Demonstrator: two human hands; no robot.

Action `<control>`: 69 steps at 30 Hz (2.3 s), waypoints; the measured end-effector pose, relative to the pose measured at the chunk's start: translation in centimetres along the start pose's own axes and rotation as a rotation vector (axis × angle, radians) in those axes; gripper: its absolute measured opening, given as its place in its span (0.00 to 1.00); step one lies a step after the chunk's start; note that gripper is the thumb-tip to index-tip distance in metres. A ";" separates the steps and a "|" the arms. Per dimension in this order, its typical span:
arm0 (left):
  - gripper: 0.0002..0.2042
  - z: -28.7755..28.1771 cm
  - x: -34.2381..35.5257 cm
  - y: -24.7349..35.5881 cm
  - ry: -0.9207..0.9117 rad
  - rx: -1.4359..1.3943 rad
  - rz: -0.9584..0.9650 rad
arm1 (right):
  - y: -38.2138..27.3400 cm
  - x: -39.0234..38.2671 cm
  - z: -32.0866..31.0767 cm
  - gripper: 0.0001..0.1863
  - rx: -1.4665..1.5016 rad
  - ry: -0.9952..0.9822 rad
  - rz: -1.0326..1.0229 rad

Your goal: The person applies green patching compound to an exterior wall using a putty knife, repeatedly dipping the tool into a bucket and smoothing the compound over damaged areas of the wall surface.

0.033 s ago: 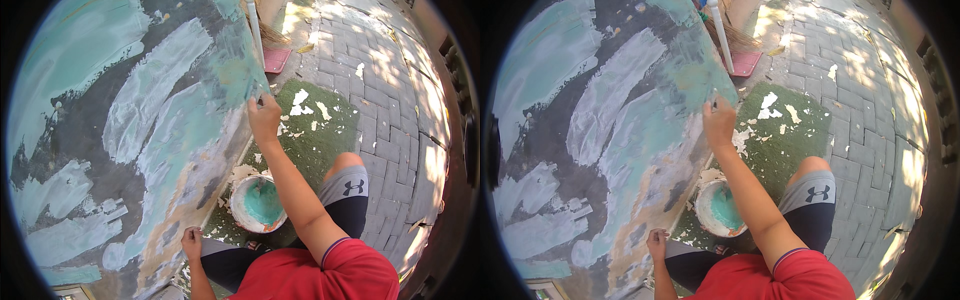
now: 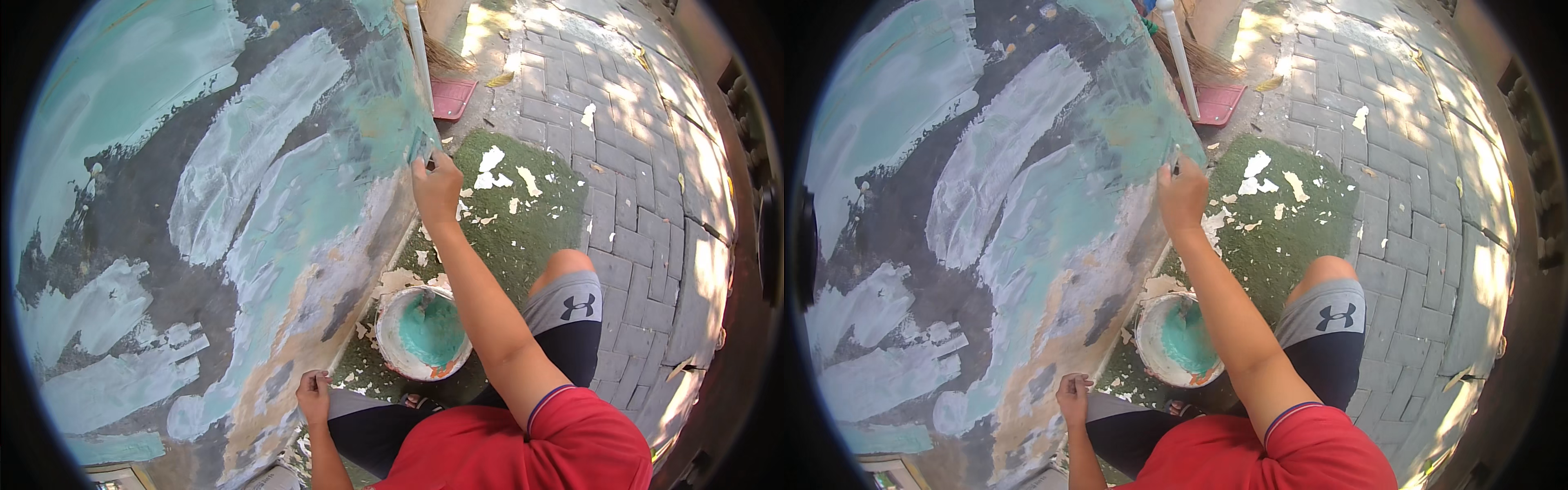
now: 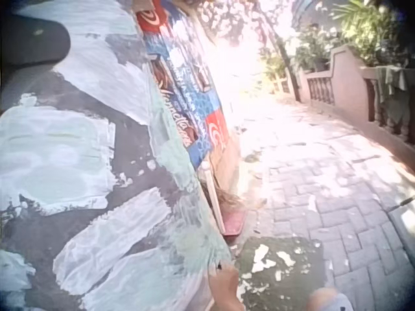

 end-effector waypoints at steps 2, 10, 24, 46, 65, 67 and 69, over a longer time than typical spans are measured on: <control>0.05 -0.2 -0.1 -0.3 0.001 0.021 0.010 | 3.3 0.7 1.8 0.11 -0.114 -0.042 0.015; 0.05 -0.2 -0.4 -0.1 0.005 0.040 0.008 | -7.7 -0.9 3.1 0.14 0.108 0.009 -0.244; 0.05 -4.2 -3.2 -0.2 0.171 -0.086 0.002 | 11.6 2.7 -1.7 0.12 -0.067 -0.112 0.265; 0.05 -3.4 -9.1 5.5 0.309 0.066 -0.031 | 14.1 -3.9 3.2 0.11 -0.068 -0.080 0.359; 0.12 5.0 -6.3 27.5 -0.366 0.468 0.186 | 7.5 -2.0 6.1 0.12 0.032 -0.157 0.209; 0.13 6.0 -5.5 27.2 -0.485 0.540 0.183 | 3.8 -3.0 4.1 0.12 0.159 -0.160 0.202; 0.14 6.9 -4.7 26.9 -0.532 0.523 0.146 | 3.4 -2.5 2.0 0.12 0.209 -0.123 0.237</control>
Point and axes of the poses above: each hand's wrist, its own x-axis towards the middle knuckle, its own z-axis out of the palm, y = z × x, the point moved 5 cm from there along x, towards the middle knuckle, and after that the axes turned 6 degrees about -z, right-handed, at the moved point
